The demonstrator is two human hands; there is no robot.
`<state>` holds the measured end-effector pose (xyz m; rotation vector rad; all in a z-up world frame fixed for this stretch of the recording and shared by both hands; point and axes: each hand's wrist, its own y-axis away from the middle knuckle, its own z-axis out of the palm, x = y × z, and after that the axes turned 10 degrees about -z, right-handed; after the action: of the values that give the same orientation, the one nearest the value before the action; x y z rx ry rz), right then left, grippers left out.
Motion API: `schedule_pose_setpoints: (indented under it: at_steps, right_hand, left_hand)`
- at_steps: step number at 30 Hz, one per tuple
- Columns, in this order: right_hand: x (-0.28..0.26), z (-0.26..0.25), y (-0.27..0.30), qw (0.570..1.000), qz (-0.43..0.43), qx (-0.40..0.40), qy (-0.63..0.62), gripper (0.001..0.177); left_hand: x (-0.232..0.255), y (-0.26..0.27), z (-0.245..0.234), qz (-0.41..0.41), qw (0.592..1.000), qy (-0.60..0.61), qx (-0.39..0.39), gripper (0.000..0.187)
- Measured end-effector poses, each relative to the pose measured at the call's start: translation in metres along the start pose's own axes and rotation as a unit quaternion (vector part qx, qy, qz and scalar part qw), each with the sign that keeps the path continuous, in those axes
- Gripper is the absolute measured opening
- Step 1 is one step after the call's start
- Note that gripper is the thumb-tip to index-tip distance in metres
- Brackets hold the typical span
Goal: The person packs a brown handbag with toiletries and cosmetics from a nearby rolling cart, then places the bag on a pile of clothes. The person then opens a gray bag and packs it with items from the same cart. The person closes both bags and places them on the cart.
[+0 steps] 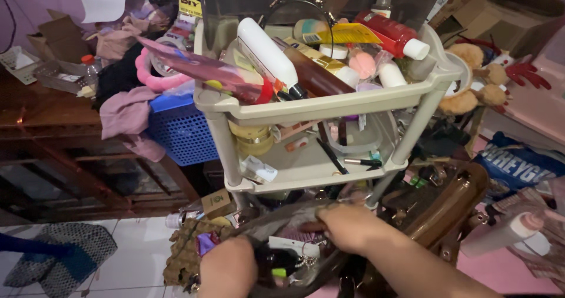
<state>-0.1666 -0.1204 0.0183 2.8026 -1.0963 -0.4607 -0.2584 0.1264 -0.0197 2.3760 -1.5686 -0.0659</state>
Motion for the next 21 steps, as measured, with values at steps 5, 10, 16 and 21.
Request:
schedule_pose_setpoints:
  at_steps: [5, 10, 16, 21]
  right_hand:
    - [0.002, -0.028, 0.007, 0.997, -0.007, -0.019, -0.07, 0.03]
    - [0.054, -0.069, -0.014, 0.982, 0.142, 0.081, -0.094, 0.02]
    - [0.148, -0.062, -0.112, 0.945, 0.206, 0.253, 0.035, 0.048]
    - [0.203, -0.029, -0.158, 0.964, 0.07, 0.243, 0.086, 0.039]
  left_hand:
    - [0.015, 0.004, -0.015, 0.001, 1.0, -0.004, 0.0, 0.023]
    - [0.036, 0.001, -0.04, 0.285, 0.929, 0.214, 0.101, 0.024]
    - [0.055, -0.015, -0.057, 0.364, 0.864, 0.284, 0.2, 0.015]
    - [0.075, -0.032, -0.069, 0.355, 0.869, 0.269, 0.216, 0.021]
